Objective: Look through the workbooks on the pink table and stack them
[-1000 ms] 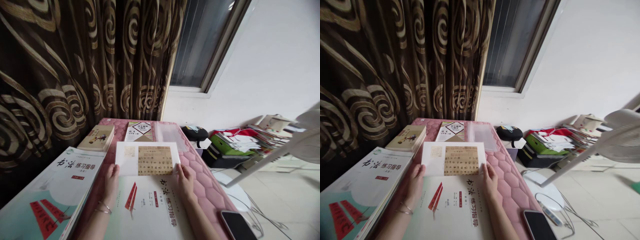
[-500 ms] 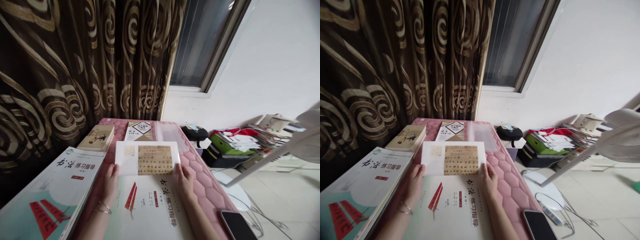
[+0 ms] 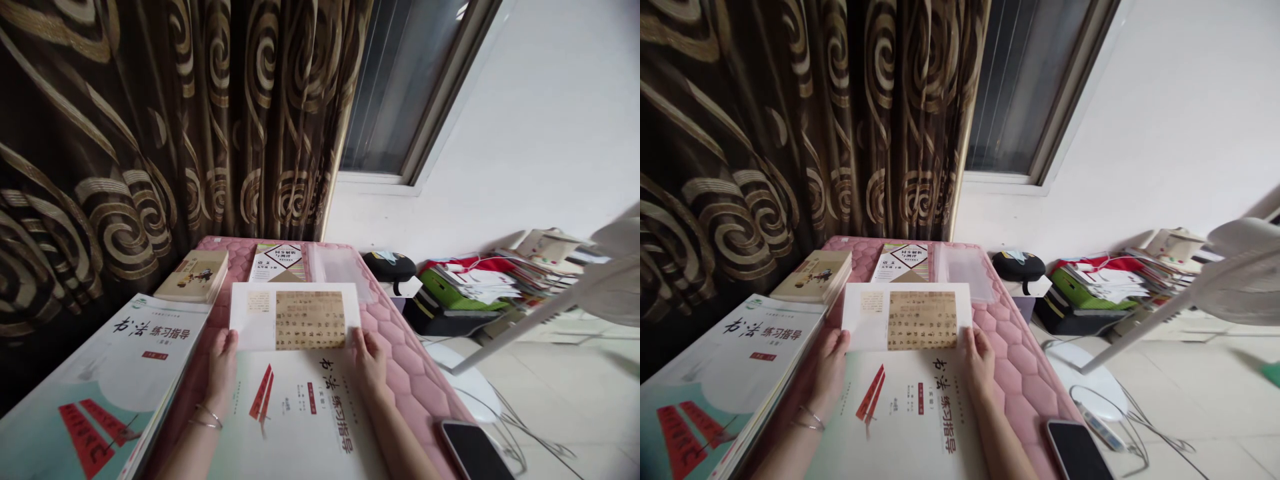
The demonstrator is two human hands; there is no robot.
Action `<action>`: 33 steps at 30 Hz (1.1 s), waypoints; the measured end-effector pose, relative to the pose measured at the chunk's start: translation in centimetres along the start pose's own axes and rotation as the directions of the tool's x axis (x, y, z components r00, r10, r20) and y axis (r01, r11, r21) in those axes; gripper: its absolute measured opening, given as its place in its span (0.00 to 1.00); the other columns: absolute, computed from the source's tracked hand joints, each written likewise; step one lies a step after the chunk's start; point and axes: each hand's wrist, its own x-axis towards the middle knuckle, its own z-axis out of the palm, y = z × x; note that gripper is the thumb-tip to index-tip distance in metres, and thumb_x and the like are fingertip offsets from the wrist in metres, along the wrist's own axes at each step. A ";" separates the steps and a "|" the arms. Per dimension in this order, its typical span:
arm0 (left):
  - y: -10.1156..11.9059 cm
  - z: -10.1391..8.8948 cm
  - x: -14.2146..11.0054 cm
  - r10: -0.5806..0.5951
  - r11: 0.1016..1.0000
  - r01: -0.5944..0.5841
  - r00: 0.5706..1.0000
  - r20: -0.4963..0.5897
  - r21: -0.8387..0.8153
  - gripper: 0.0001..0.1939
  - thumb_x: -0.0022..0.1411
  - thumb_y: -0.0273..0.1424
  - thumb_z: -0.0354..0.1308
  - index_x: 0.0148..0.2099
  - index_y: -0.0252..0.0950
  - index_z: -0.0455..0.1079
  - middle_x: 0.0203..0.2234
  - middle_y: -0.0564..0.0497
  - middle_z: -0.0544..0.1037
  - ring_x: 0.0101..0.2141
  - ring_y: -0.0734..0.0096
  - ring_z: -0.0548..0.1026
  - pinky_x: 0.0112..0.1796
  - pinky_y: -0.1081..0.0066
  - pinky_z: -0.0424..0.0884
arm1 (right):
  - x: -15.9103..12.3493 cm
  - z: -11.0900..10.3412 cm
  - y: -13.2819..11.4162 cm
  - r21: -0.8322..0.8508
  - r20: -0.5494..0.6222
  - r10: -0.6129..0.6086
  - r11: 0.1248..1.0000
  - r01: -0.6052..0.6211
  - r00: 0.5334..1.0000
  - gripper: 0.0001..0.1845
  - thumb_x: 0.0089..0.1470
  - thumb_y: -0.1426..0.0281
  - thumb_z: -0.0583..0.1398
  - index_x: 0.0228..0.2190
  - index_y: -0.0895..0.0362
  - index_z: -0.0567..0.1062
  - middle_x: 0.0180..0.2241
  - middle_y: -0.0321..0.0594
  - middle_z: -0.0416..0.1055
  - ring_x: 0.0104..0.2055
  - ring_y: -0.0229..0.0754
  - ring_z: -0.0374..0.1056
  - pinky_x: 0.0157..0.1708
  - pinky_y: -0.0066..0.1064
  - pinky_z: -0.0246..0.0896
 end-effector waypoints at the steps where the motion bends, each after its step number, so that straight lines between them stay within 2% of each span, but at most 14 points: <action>1: -0.1 0.0 0.1 -0.003 1.000 0.003 1.000 0.001 0.008 0.21 0.57 0.51 0.56 0.37 0.37 0.68 0.34 0.49 0.78 0.35 0.63 0.74 0.37 0.68 0.70 | 0.0 0.0 0.0 -0.002 0.000 -0.004 1.000 0.004 1.000 0.28 0.52 0.44 0.57 0.28 0.58 0.73 0.27 0.40 0.71 0.31 0.43 0.65 0.30 0.30 0.59; 8: 0.0 0.2 0.3 -0.026 0.996 0.029 0.999 -0.041 0.079 0.23 0.54 0.53 0.56 0.38 0.37 0.68 0.36 0.48 0.78 0.38 0.61 0.75 0.38 0.67 0.69 | 0.2 0.1 -0.1 0.014 0.009 -0.005 1.000 0.005 1.000 0.27 0.52 0.46 0.57 0.32 0.58 0.74 0.30 0.42 0.73 0.32 0.44 0.66 0.31 0.32 0.62; 12: 0.7 0.4 0.4 -0.003 0.998 0.003 1.000 -0.002 0.066 0.21 0.56 0.51 0.54 0.37 0.37 0.68 0.34 0.49 0.78 0.35 0.63 0.74 0.37 0.67 0.70 | 1.2 0.1 -0.4 0.092 0.094 0.031 0.995 -0.040 0.995 0.26 0.47 0.46 0.61 0.32 0.56 0.74 0.31 0.41 0.75 0.33 0.45 0.68 0.30 0.32 0.62; 15: 1.0 0.4 1.1 0.034 0.995 -0.032 0.999 -0.020 0.100 0.19 0.56 0.49 0.55 0.35 0.37 0.68 0.31 0.50 0.77 0.33 0.64 0.74 0.35 0.69 0.69 | 2.2 0.2 -0.7 0.099 0.121 0.043 0.994 -0.055 0.992 0.26 0.43 0.45 0.63 0.30 0.57 0.74 0.27 0.39 0.74 0.30 0.44 0.67 0.28 0.30 0.60; 18: 1.4 0.6 1.9 0.063 0.982 -0.056 0.997 -0.035 0.181 0.16 0.58 0.45 0.54 0.37 0.37 0.68 0.31 0.50 0.76 0.34 0.64 0.74 0.36 0.68 0.69 | 3.1 0.6 -0.9 0.099 0.115 0.032 0.994 -0.043 0.993 0.28 0.42 0.45 0.64 0.30 0.58 0.74 0.24 0.37 0.71 0.27 0.41 0.65 0.25 0.28 0.57; 21: 2.4 0.9 1.2 0.204 0.907 -0.123 0.965 -0.164 0.403 0.17 0.57 0.38 0.56 0.47 0.36 0.65 0.41 0.44 0.75 0.42 0.59 0.74 0.43 0.61 0.69 | 3.9 1.1 -0.5 0.125 0.123 0.013 0.992 -0.028 0.992 0.27 0.42 0.47 0.64 0.31 0.58 0.73 0.24 0.36 0.71 0.26 0.39 0.64 0.25 0.27 0.57; 23: 3.2 1.2 -1.0 0.381 0.778 -0.222 0.910 -0.161 0.587 0.24 0.57 0.35 0.56 0.55 0.33 0.61 0.48 0.38 0.71 0.50 0.52 0.70 0.48 0.53 0.66 | 4.4 1.5 -0.2 0.095 0.112 0.022 0.995 -0.033 0.993 0.26 0.42 0.47 0.63 0.31 0.58 0.72 0.24 0.36 0.70 0.26 0.39 0.64 0.25 0.28 0.58; 25: 3.5 1.4 -4.4 0.519 0.608 -0.433 0.851 0.079 0.665 0.23 0.62 0.33 0.53 0.58 0.31 0.59 0.52 0.35 0.69 0.53 0.51 0.67 0.51 0.51 0.65 | 5.1 1.8 0.1 0.019 0.099 0.059 0.998 -0.061 0.993 0.26 0.42 0.47 0.61 0.30 0.57 0.72 0.24 0.37 0.71 0.26 0.40 0.65 0.25 0.28 0.58; 26: 3.4 1.5 -6.4 0.544 0.521 -0.586 0.788 0.288 0.621 0.20 0.63 0.32 0.51 0.57 0.33 0.61 0.51 0.37 0.70 0.52 0.54 0.68 0.51 0.54 0.66 | 5.4 2.0 0.2 -0.021 0.095 0.081 0.997 -0.079 0.992 0.26 0.41 0.47 0.60 0.30 0.57 0.72 0.24 0.37 0.71 0.25 0.40 0.65 0.24 0.28 0.58; 27: 3.1 1.5 -8.3 0.515 0.443 -0.724 0.689 0.510 0.530 0.18 0.64 0.32 0.51 0.56 0.36 0.62 0.51 0.40 0.71 0.52 0.58 0.69 0.51 0.58 0.66 | 5.8 2.1 0.4 -0.056 0.096 0.100 0.994 -0.095 0.990 0.25 0.41 0.47 0.60 0.29 0.57 0.72 0.24 0.38 0.72 0.25 0.41 0.65 0.24 0.28 0.58; 28: 2.5 1.4 -10.2 0.442 0.375 -0.824 0.562 0.699 0.426 0.18 0.63 0.33 0.53 0.55 0.38 0.64 0.53 0.42 0.70 0.52 0.59 0.69 0.51 0.60 0.67 | 6.2 2.2 0.5 -0.084 0.096 0.113 0.991 -0.106 0.989 0.24 0.40 0.47 0.59 0.27 0.56 0.72 0.23 0.38 0.72 0.25 0.41 0.65 0.23 0.28 0.57; 30: 1.0 1.3 -13.0 0.313 0.236 -0.925 0.363 0.878 0.298 0.17 0.61 0.35 0.56 0.53 0.40 0.67 0.55 0.45 0.70 0.55 0.55 0.67 0.51 0.59 0.67 | 6.9 2.5 0.8 -0.124 0.098 0.128 0.986 -0.115 0.987 0.22 0.38 0.49 0.60 0.24 0.56 0.71 0.22 0.38 0.71 0.24 0.42 0.65 0.22 0.28 0.56; 31: 0.2 1.2 -13.9 0.280 0.161 -0.945 0.322 0.905 0.286 0.16 0.62 0.33 0.55 0.52 0.40 0.68 0.55 0.46 0.71 0.54 0.55 0.67 0.49 0.60 0.67 | 7.2 2.7 0.9 -0.144 0.098 0.133 0.982 -0.119 0.986 0.21 0.38 0.50 0.60 0.23 0.56 0.71 0.20 0.37 0.70 0.24 0.42 0.65 0.21 0.28 0.55; 33: -1.2 0.9 -14.7 0.237 0.048 -0.953 0.302 0.923 0.299 0.15 0.64 0.31 0.53 0.53 0.40 0.68 0.54 0.46 0.72 0.54 0.56 0.68 0.48 0.62 0.68 | 7.8 2.9 1.2 -0.186 0.096 0.144 0.975 -0.125 0.985 0.19 0.38 0.52 0.60 0.20 0.56 0.70 0.18 0.37 0.68 0.23 0.42 0.64 0.21 0.28 0.53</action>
